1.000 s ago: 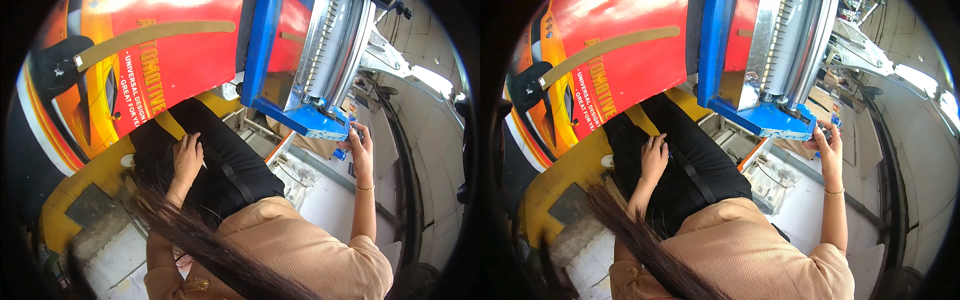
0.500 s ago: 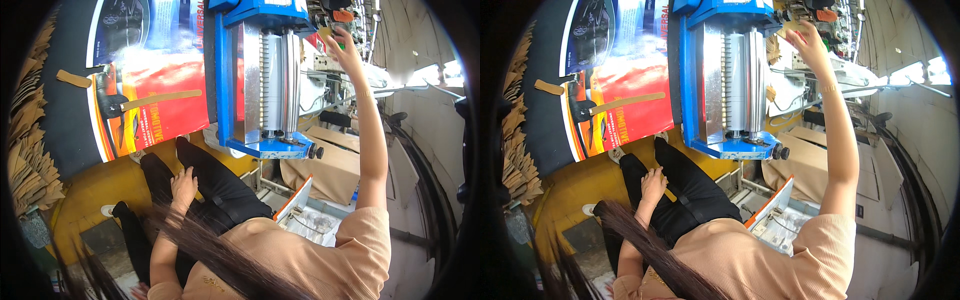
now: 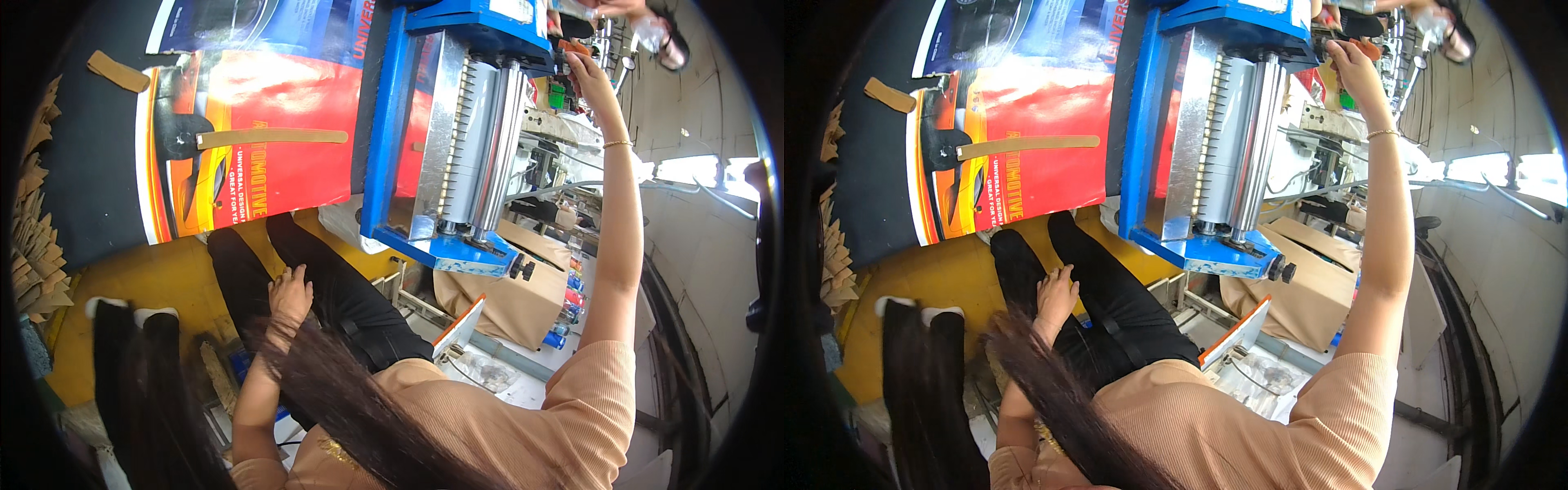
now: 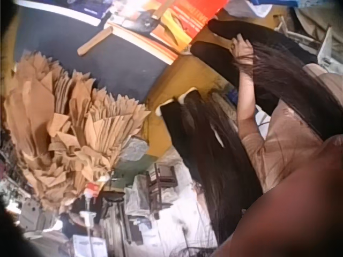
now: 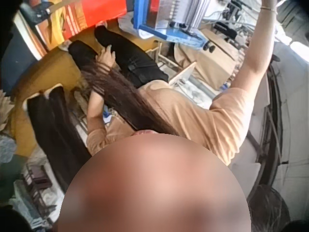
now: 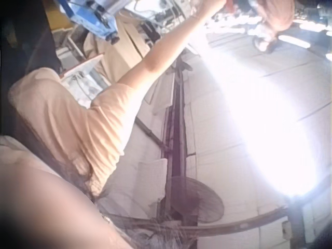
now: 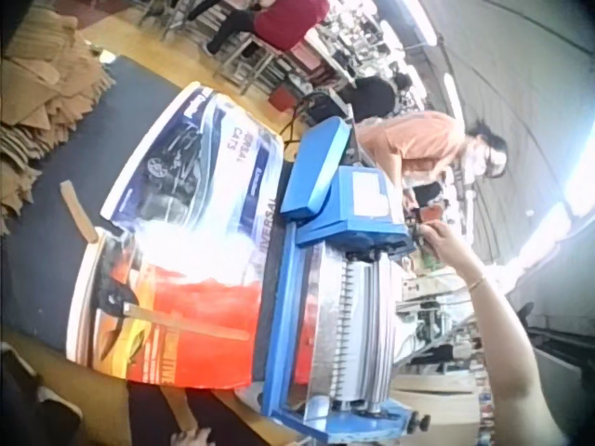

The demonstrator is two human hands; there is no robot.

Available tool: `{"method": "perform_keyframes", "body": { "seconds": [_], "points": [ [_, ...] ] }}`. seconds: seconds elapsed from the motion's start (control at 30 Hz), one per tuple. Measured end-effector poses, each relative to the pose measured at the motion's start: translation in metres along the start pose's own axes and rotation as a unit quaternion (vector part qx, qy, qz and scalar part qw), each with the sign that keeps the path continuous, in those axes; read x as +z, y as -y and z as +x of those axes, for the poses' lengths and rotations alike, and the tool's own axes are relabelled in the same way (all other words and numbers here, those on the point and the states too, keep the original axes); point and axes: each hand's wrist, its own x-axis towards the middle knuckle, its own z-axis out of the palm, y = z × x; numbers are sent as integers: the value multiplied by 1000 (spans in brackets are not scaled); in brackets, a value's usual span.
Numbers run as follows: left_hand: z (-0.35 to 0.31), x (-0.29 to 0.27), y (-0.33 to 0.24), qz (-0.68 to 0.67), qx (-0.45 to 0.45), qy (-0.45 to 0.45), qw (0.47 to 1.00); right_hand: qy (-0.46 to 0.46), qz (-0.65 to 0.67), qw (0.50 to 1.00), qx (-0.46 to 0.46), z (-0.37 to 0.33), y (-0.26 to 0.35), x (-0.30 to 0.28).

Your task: The person stirs a white liquid in a small bowl, then wipes the laminator rollers with a red cloth. They adjust the machine knobs, feed a brown leather strip through the laminator, and inspect the output. The person repeats the process with another strip and places the finished pieces on the table.

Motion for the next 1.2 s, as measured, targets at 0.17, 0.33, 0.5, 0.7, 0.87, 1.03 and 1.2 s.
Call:
{"method": "perform_keyframes", "body": {
  "seconds": [0.17, 0.33, 0.5, 0.7, 0.87, 1.03, 1.2],
  "points": [
    [-4, -1, 9, -8, -16, 8, 1000, 18, -89, 989, -113, -2, 5, -8],
    [-6, 5, 19, -1, -38, 15, 999, 57, 57, 996, 28, 2, 11, -2],
    [-6, 12, 28, -22, -44, 28, 998, 32, 35, 991, 128, 11, 16, 4],
    [-8, 20, 39, -21, -34, 30, 999, 22, 106, 991, 84, 3, 17, 10],
    [-6, 30, 45, -33, -35, 46, 998, 38, 103, 992, 62, 4, 9, 6],
    [-5, 34, 49, -35, -35, 55, 997, 49, 113, 992, 18, 7, -4, 2],
    [-2, 31, 49, -37, -44, 68, 996, 91, 80, 992, -38, 4, -4, -4]
  ]
}}
